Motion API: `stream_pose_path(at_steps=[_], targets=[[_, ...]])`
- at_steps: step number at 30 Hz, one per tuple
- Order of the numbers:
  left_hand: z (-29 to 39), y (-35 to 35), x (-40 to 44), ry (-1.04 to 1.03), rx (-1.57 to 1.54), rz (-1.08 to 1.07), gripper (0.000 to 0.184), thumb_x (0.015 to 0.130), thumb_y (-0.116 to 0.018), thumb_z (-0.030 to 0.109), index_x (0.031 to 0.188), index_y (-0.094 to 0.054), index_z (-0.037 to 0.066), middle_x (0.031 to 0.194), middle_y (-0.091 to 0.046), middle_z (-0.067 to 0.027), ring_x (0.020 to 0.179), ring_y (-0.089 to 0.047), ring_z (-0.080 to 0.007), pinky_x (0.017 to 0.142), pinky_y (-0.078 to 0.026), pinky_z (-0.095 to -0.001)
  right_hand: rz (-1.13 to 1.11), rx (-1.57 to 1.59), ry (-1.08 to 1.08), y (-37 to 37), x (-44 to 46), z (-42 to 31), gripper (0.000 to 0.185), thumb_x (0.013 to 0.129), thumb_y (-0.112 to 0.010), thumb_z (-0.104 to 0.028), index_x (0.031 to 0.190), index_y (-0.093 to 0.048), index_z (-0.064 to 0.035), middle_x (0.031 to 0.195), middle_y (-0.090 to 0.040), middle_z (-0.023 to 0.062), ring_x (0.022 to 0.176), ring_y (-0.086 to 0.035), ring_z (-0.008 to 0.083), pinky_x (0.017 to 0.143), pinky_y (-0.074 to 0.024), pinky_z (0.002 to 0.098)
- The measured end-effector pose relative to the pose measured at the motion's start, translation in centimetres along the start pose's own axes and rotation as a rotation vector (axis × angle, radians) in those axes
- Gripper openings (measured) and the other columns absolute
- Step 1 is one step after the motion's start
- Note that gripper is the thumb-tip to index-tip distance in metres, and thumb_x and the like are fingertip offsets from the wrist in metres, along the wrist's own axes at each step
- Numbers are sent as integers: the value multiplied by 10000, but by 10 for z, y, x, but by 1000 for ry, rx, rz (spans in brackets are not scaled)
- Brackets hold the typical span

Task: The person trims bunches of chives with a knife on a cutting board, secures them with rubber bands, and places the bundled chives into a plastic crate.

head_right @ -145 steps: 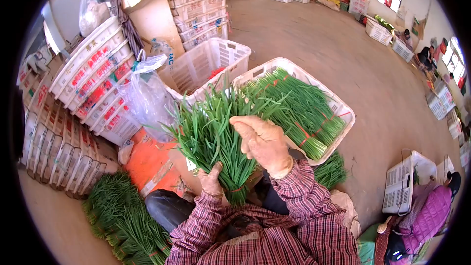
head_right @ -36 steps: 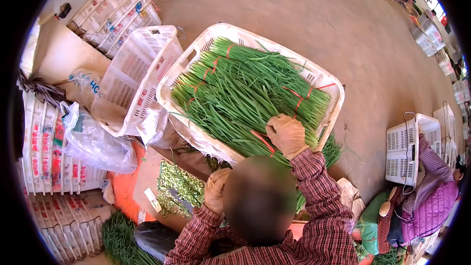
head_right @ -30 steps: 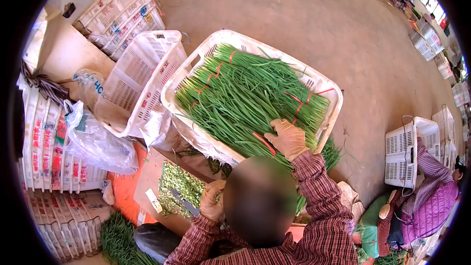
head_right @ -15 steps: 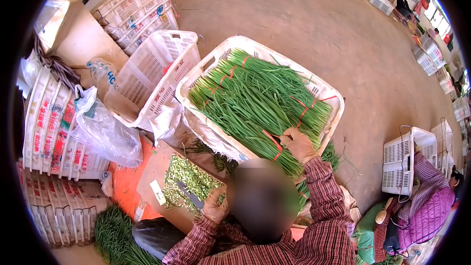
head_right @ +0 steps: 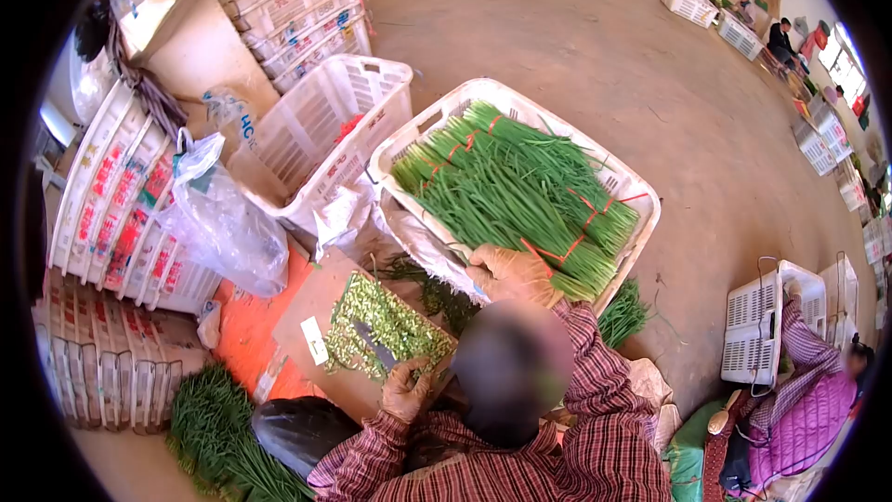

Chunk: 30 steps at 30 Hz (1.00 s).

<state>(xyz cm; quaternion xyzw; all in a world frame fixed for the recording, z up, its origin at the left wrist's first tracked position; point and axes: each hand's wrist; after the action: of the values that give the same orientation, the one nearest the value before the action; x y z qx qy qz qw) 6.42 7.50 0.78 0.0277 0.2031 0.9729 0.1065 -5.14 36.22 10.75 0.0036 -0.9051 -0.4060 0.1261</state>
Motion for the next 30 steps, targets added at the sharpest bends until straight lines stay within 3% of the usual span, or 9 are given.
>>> stream_pose_path(at_steps=[6, 10, 12, 18, 24, 25, 26, 27, 30], targets=[[-8, 14, -35, 147, 59, 8, 315, 892, -741, 197, 1176, -679, 76, 1149, -691, -157, 1120, -623, -326, 990, -487, -396, -193, -122, -39, -35, -5, -13, 308, 901, -689, -321, 1108, -655, -94, 932, -711, 114, 851, -686, 321, 734, -530, 415], [-25, 14, -49, -6, 141, 41, 320, 894, -741, 197, 1181, -673, 71, 1146, -699, -153, 1092, -644, -319, 965, -503, -401, -163, -245, 83, -51, -26, -10, 406, 883, -687, -360, 1189, -659, -94, 1026, -714, 141, 944, -679, 344, 789, -535, 444], [-30, 15, -53, 381, -137, -174, 354, 896, -739, 259, 1193, -672, 78, 1116, -708, -168, 1041, -673, -313, 923, -523, -396, -206, -265, 126, -50, -35, -11, 390, 885, -679, -344, 1175, -665, -84, 1022, -709, 163, 937, -673, 356, 806, -535, 450], [-30, 12, -60, 279, 168, -264, 442, 886, -726, 379, 1217, -671, 92, 1104, -707, -191, 1006, -682, -338, 888, -534, -399, 10, -140, 121, -66, -69, -11, 312, 893, -648, -342, 1085, -691, -100, 906, -701, 158, 841, -678, 366, 721, -546, 475], [-94, -6, -64, 13, 83, -177, 325, 911, -723, 222, 1195, -669, 75, 1087, -729, -137, 880, -717, -239, 803, -556, -334, -119, -267, -66, -30, -68, -29, 261, 900, -628, -351, 992, -685, -113, 828, -671, 156, 747, -671, 380, 648, -543, 495], [-118, -11, -59, -20, -99, -215, 311, 910, -720, 139, 1192, -658, 26, 1069, -737, -117, 918, -712, -244, 831, -560, -331, -127, -244, -83, -33, -67, -25, 263, 895, -636, -349, 971, -678, -101, 815, -664, 160, 749, -667, 388, 651, -540, 504], [-76, 3, -52, 58, 245, -358, 370, 936, -700, 291, 1246, -658, 93, 1588, -353, -193, 1453, -290, -423, 1175, -280, -416, -125, -274, -118, -33, -66, -28, 255, 903, -626, -340, 956, -672, -95, 803, -659, 168, 741, -663, 389, 647, -536, 511], [-68, 3, -49, -15, 23, -369, 319, 939, -700, 271, 1197, -669, 85, 1180, -686, -152, 1153, -601, -299, 1068, -412, -407, -52, -307, 7, -42, -67, -16, 242, 913, -614, -332, 955, -672, -101, 795, -659, 175, 739, -665, 385, 636, -532, 513], [-90, -6, -47, 20, -46, -355, 320, 932, -711, 266, 1193, -668, 87, 1101, -703, -147, 1050, -633, -288, 1004, -459, -398, -76, -283, -42, -31, -66, -30, 236, 907, -613, -334, 932, -663, -105, 764, -660, 174, 709, -663, 393, 603, -521, 526]])
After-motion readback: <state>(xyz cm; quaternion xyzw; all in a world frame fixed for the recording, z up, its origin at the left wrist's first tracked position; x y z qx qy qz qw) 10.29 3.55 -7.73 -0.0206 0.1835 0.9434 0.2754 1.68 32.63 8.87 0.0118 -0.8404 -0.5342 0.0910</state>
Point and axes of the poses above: each hand's wrist, its own x-axis towards the middle knuckle, its own y-axis out of the back of the hand, z = x × y
